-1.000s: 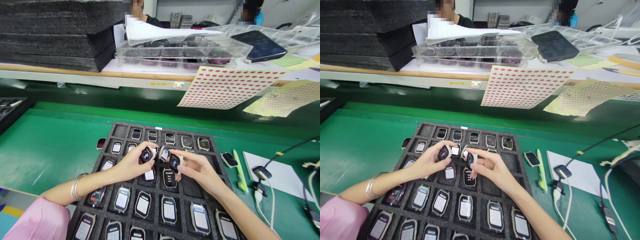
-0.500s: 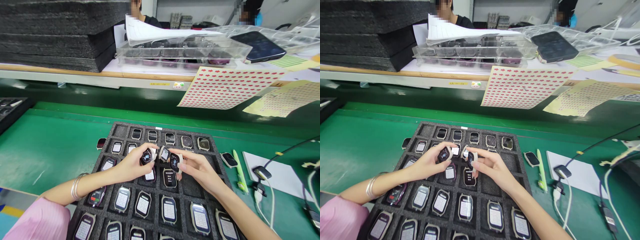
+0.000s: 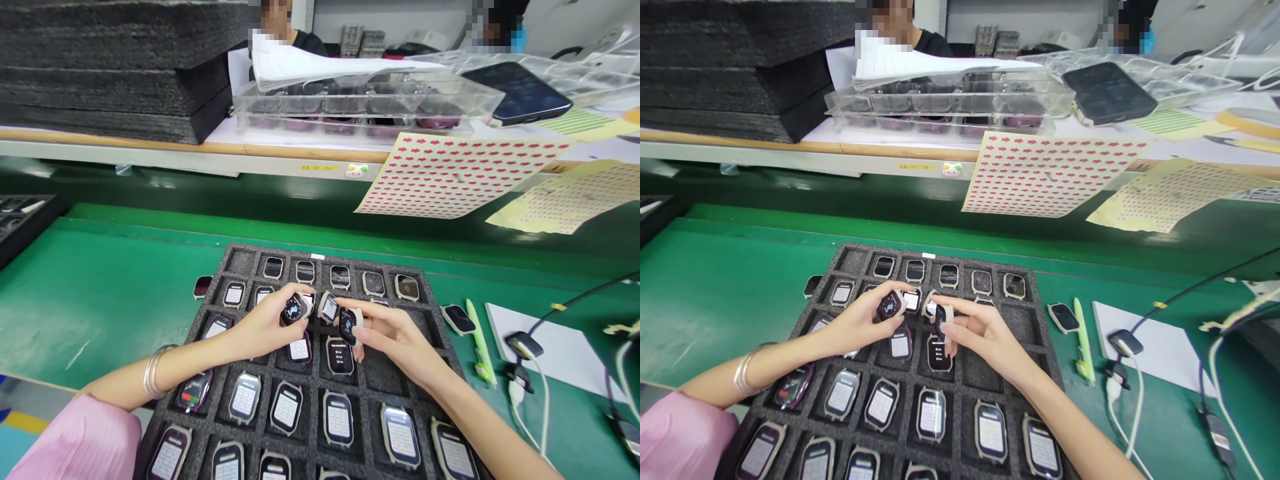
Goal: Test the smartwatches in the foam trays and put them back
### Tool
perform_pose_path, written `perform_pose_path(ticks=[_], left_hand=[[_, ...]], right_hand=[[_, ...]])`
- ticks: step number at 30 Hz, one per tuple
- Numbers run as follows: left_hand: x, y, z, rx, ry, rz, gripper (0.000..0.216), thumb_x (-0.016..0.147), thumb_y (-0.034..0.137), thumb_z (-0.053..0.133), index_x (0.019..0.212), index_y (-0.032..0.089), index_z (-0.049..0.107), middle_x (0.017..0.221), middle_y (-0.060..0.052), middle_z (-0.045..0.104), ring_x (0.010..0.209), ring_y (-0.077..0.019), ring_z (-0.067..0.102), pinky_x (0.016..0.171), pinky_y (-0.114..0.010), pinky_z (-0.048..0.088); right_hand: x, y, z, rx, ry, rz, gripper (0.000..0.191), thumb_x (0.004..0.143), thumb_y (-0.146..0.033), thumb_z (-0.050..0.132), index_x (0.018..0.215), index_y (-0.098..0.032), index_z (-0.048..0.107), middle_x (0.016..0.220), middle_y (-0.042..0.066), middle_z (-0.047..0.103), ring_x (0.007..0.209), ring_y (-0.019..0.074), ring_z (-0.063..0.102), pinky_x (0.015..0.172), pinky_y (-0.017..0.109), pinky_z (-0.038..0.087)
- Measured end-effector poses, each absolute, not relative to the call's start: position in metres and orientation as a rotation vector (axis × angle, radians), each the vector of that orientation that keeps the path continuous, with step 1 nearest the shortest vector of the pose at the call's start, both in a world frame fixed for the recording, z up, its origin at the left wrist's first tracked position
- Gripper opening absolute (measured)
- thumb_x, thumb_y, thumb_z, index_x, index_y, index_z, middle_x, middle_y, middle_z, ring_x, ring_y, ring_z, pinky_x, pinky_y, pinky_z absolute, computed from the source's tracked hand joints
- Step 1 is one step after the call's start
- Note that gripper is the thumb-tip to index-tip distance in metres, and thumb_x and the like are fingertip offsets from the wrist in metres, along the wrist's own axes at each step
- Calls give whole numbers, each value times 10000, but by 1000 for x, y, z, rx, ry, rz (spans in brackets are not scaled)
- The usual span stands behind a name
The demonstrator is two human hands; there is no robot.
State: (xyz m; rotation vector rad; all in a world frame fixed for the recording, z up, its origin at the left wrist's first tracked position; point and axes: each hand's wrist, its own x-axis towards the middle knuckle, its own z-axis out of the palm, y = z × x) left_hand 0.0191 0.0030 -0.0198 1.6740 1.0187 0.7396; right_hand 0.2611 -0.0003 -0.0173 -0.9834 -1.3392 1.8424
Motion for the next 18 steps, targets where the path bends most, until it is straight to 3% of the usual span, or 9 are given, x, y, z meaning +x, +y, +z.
perform_pose_path(ticks=[18], left_hand=[[17, 3, -18, 1737, 1040, 766, 355, 785, 123, 541, 1133, 187, 517, 1108, -51, 624, 1037, -204, 575, 925, -303, 426]], right_hand=[[261, 1, -19, -1051, -1335, 1793, 464, 821, -293, 720, 1250, -153, 611, 699, 20, 644, 595, 139, 577, 614, 283, 521]])
